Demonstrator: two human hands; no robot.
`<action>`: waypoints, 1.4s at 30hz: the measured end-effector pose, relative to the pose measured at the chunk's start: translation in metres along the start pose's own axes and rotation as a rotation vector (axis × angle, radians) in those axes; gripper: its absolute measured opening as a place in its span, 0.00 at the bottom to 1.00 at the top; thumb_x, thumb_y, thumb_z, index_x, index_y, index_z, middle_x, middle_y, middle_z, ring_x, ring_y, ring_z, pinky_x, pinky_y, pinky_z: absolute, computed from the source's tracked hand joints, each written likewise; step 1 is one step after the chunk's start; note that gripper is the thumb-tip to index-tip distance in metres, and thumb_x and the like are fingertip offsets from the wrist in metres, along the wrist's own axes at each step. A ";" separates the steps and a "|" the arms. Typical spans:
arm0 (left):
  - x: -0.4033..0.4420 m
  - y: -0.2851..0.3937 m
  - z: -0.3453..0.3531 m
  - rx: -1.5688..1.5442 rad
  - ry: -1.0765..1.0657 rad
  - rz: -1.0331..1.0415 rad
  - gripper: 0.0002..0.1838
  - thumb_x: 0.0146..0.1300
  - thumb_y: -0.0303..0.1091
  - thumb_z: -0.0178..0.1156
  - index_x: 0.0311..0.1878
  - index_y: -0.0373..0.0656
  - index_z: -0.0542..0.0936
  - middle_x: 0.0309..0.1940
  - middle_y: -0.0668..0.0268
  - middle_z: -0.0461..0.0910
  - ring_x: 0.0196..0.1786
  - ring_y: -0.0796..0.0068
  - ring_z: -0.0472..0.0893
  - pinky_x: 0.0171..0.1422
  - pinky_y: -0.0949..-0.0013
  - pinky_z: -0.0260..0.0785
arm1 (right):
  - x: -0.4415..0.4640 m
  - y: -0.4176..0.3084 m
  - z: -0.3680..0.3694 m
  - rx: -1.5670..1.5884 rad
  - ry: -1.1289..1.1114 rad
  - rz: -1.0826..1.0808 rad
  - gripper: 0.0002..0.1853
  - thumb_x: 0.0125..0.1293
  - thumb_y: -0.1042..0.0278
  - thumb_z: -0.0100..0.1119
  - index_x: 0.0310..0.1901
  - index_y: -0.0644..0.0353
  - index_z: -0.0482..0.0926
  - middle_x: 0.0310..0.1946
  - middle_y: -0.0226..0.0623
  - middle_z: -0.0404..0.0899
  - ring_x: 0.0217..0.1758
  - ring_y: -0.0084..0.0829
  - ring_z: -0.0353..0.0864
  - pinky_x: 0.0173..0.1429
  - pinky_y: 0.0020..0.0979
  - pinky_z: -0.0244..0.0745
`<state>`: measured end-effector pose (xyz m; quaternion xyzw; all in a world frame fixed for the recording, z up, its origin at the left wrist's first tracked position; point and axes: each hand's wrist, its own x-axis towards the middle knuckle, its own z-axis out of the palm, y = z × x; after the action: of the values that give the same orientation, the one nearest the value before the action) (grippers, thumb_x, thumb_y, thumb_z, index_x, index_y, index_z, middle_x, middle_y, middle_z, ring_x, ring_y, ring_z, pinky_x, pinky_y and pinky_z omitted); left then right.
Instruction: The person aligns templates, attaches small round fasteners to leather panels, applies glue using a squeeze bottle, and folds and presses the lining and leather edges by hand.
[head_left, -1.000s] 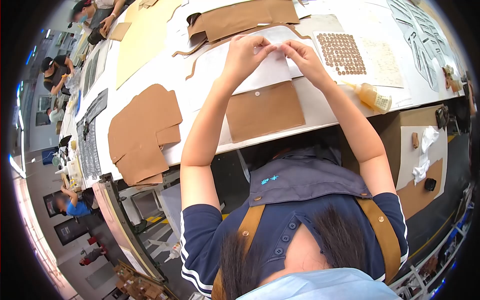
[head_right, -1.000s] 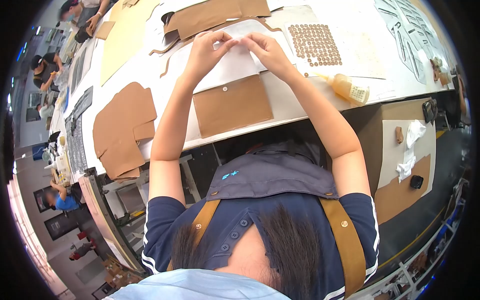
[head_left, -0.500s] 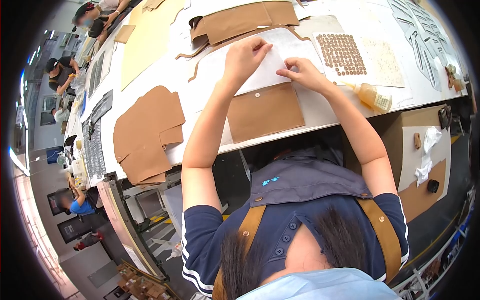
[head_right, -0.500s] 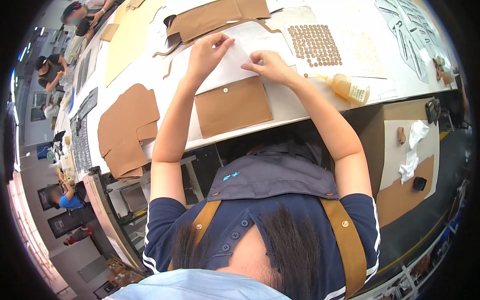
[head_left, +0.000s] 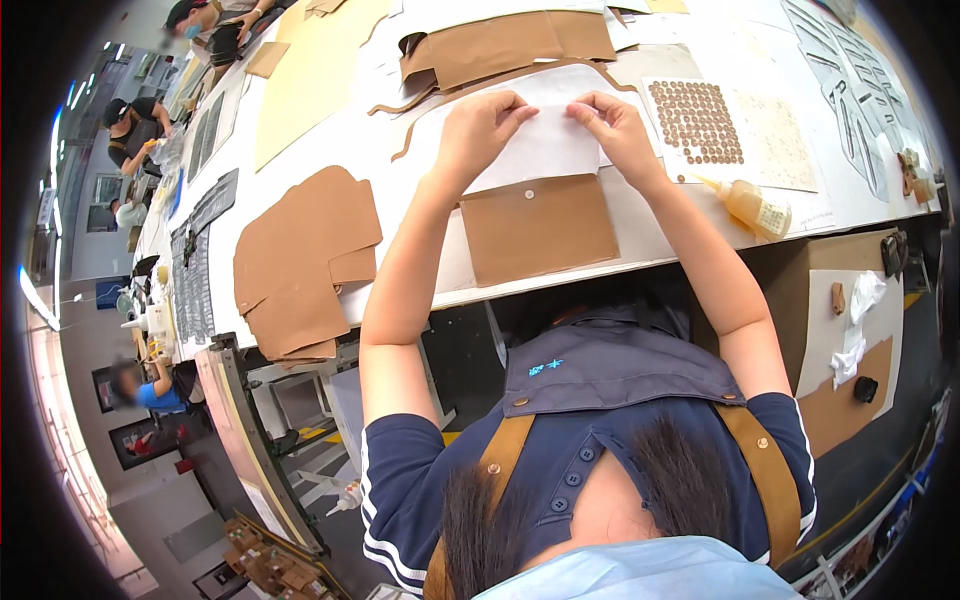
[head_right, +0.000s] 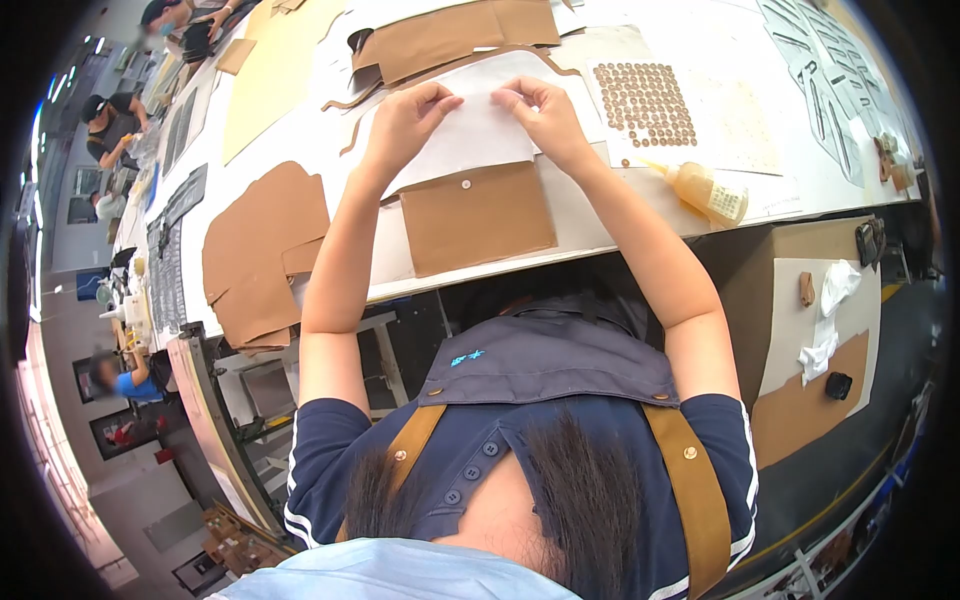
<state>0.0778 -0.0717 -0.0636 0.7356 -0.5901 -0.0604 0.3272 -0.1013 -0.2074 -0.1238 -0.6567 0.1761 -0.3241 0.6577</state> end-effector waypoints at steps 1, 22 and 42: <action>0.000 0.002 -0.001 0.032 0.011 0.019 0.12 0.69 0.41 0.69 0.40 0.40 0.87 0.27 0.64 0.84 0.28 0.76 0.76 0.36 0.70 0.69 | 0.003 0.002 0.001 0.012 -0.001 -0.012 0.14 0.77 0.60 0.62 0.43 0.65 0.86 0.35 0.29 0.87 0.42 0.15 0.80 0.51 0.22 0.73; -0.038 -0.062 -0.049 -0.327 0.010 -0.234 0.11 0.67 0.37 0.71 0.40 0.36 0.86 0.28 0.71 0.82 0.34 0.83 0.75 0.42 0.74 0.69 | 0.005 0.010 -0.017 -0.011 -0.077 0.211 0.28 0.82 0.46 0.50 0.43 0.64 0.89 0.39 0.36 0.90 0.45 0.23 0.84 0.61 0.28 0.72; -0.070 -0.070 -0.021 -0.827 0.292 -0.382 0.12 0.74 0.40 0.66 0.46 0.39 0.88 0.40 0.72 0.87 0.47 0.83 0.81 0.59 0.74 0.71 | 0.004 0.011 -0.008 0.071 -0.090 0.181 0.18 0.81 0.54 0.56 0.49 0.61 0.88 0.43 0.31 0.90 0.49 0.18 0.83 0.62 0.24 0.71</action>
<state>0.1249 0.0066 -0.1071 0.6399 -0.3186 -0.2451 0.6549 -0.1012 -0.2172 -0.1343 -0.6282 0.1933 -0.2397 0.7145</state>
